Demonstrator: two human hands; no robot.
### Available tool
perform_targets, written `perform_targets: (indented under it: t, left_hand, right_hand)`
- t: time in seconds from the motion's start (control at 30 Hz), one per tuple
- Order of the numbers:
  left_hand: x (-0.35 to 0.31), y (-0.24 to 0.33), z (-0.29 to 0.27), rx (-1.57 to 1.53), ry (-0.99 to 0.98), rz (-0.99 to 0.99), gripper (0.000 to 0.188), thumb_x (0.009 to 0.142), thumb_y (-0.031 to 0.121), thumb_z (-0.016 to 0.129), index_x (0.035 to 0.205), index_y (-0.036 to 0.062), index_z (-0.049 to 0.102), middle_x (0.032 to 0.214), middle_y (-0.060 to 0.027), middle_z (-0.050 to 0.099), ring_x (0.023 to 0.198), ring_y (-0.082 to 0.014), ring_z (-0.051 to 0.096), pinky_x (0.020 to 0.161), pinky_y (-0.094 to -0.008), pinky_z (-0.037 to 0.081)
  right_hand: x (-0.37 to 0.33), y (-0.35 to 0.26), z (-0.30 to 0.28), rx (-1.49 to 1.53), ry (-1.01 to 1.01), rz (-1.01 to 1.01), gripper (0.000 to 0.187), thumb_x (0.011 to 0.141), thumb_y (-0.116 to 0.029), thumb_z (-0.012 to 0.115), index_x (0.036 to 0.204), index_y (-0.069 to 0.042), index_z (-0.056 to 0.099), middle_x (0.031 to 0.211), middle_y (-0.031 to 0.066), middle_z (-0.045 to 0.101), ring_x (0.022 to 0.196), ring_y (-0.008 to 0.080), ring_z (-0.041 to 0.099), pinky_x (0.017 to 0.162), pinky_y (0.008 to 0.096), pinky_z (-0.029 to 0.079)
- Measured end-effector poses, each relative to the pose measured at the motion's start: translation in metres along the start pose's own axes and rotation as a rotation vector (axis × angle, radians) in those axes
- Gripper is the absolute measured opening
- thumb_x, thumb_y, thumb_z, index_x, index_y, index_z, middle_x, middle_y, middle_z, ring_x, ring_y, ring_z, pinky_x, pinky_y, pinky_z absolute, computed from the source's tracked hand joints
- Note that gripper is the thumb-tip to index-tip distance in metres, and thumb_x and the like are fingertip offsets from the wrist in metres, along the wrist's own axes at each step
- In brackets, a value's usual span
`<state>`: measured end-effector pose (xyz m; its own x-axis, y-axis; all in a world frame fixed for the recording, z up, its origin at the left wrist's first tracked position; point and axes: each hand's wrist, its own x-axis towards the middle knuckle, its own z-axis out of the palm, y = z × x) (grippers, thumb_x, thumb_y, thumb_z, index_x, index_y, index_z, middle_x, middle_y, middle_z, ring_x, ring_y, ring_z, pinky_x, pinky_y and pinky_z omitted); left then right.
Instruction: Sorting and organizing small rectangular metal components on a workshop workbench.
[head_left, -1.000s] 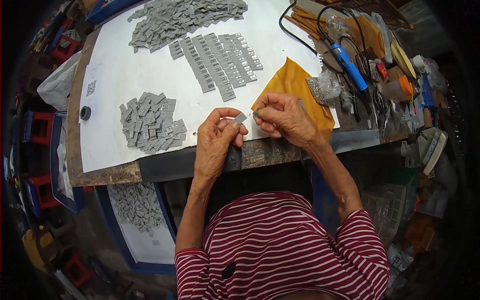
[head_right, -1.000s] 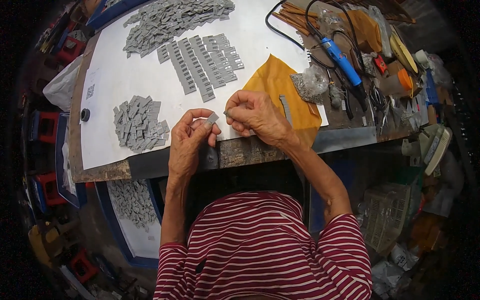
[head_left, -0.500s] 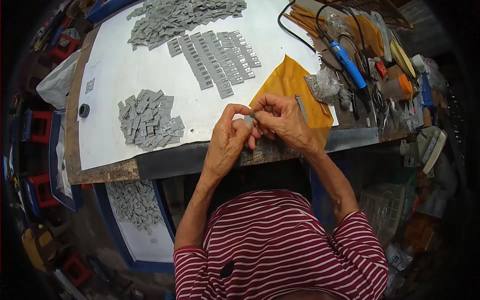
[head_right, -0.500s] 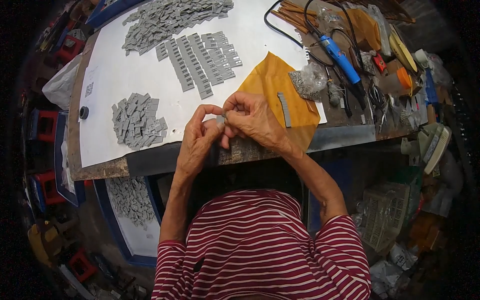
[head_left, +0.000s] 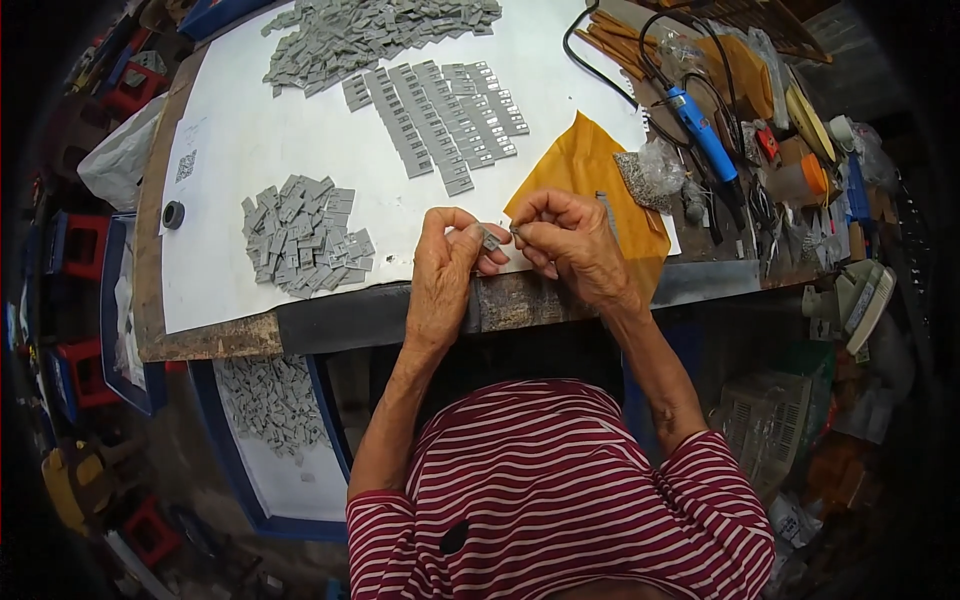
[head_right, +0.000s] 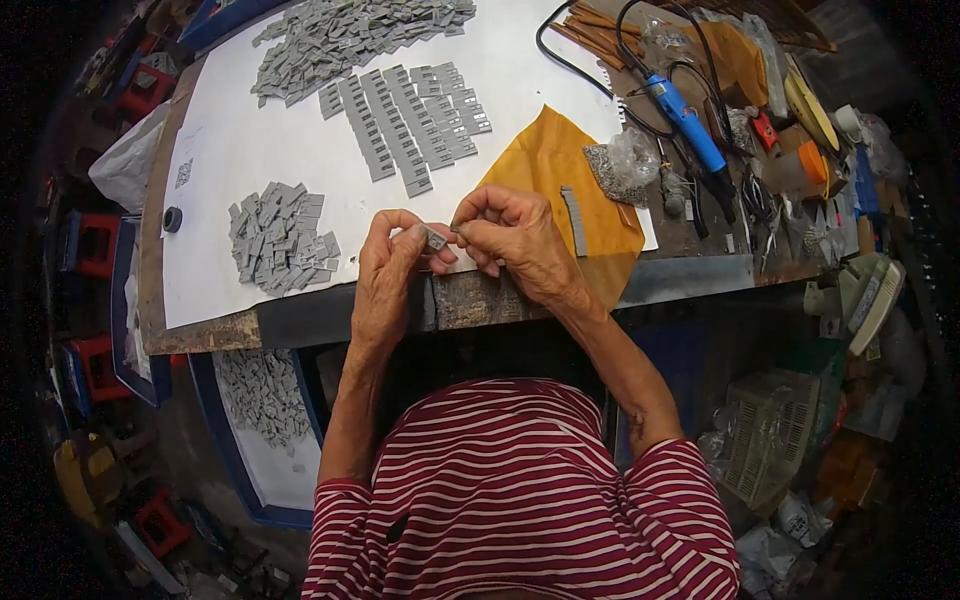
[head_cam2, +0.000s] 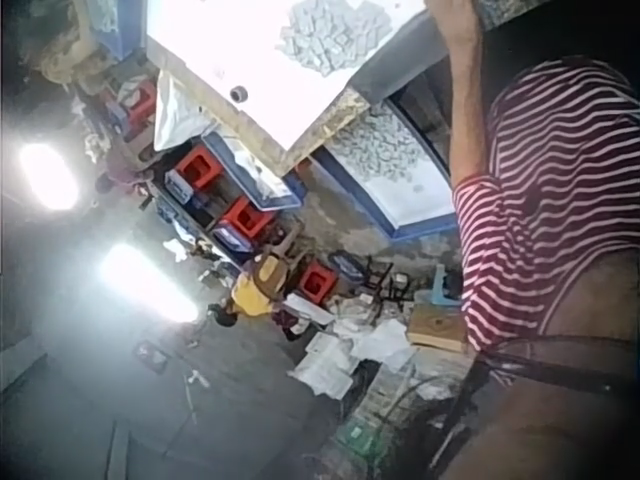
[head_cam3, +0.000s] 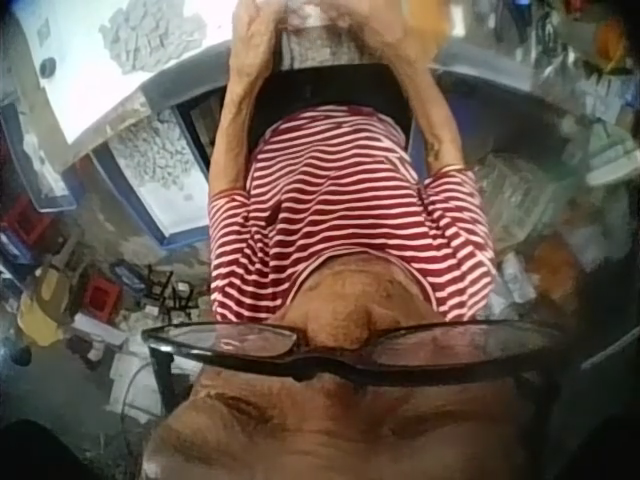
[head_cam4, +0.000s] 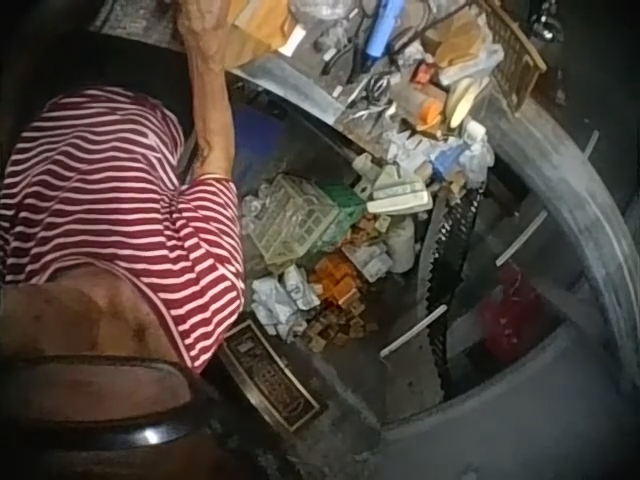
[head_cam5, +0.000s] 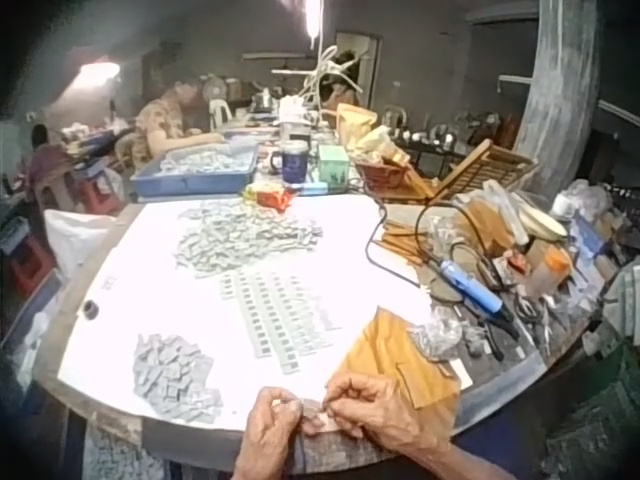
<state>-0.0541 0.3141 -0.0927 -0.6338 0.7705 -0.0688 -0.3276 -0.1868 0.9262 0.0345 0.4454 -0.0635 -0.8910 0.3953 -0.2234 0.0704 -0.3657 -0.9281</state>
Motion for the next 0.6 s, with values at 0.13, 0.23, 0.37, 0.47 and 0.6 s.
perform_targets:
  t: [0.13, 0.23, 0.37, 0.47, 0.6]
  left_hand:
    - [0.001, 0.000, -0.002, 0.099, 0.072, 0.089, 0.012, 0.091, 0.016, 0.047, 0.092, 0.0032, 0.045, 0.076, -0.0009, 0.051, 0.059, -0.0050, 0.043, 0.055, -0.0180, 0.038]
    - [-0.001, 0.004, -0.001, 0.038, 0.092, 0.044, 0.010, 0.089, 0.013, 0.052, 0.089, 0.0036, 0.049, 0.072, 0.0028, 0.046, 0.057, -0.0024, 0.037, 0.050, -0.0164, 0.032]
    - [-0.001, 0.006, 0.002, 0.048, 0.116, 0.048, 0.009, 0.088, 0.012, 0.053, 0.090, 0.0039, 0.050, 0.070, 0.0016, 0.048, 0.056, -0.0007, 0.037, 0.048, -0.0151, 0.031]
    - [-0.003, 0.008, 0.001, 0.017, 0.031, -0.029, 0.009, 0.088, 0.012, 0.054, 0.091, 0.0037, 0.052, 0.068, 0.0002, 0.050, 0.054, -0.0008, 0.039, 0.048, -0.0152, 0.032]
    - [-0.004, 0.004, 0.004, 0.022, -0.022, -0.020, 0.013, 0.088, 0.014, 0.054, 0.092, 0.0023, 0.051, 0.069, -0.0028, 0.055, 0.056, -0.0027, 0.045, 0.050, -0.0152, 0.035]
  right_hand:
    - [-0.003, 0.005, 0.003, 0.011, 0.003, -0.021, 0.007, 0.080, -0.001, 0.055, 0.085, 0.003, 0.055, 0.065, 0.0048, 0.055, 0.049, 0.0058, 0.047, 0.039, 0.0166, 0.035]
    - [-0.005, 0.010, 0.003, 0.028, 0.021, -0.017, 0.007, 0.080, 0.000, 0.055, 0.086, 0.003, 0.055, 0.066, 0.0050, 0.055, 0.049, 0.0060, 0.047, 0.039, 0.0168, 0.035]
    - [-0.006, 0.016, 0.000, 0.080, 0.046, -0.030, 0.007, 0.078, -0.002, 0.056, 0.084, 0.003, 0.056, 0.065, 0.0039, 0.055, 0.050, 0.0054, 0.048, 0.041, 0.0163, 0.036]
    - [-0.006, 0.017, -0.002, 0.176, 0.031, -0.051, 0.007, 0.079, -0.001, 0.056, 0.085, 0.003, 0.055, 0.067, 0.0047, 0.055, 0.050, 0.0056, 0.049, 0.040, 0.0162, 0.036]
    - [-0.005, 0.021, -0.008, 0.200, 0.002, -0.041, 0.008, 0.080, -0.001, 0.056, 0.086, 0.004, 0.055, 0.066, 0.0048, 0.055, 0.050, 0.0059, 0.049, 0.040, 0.0163, 0.036]
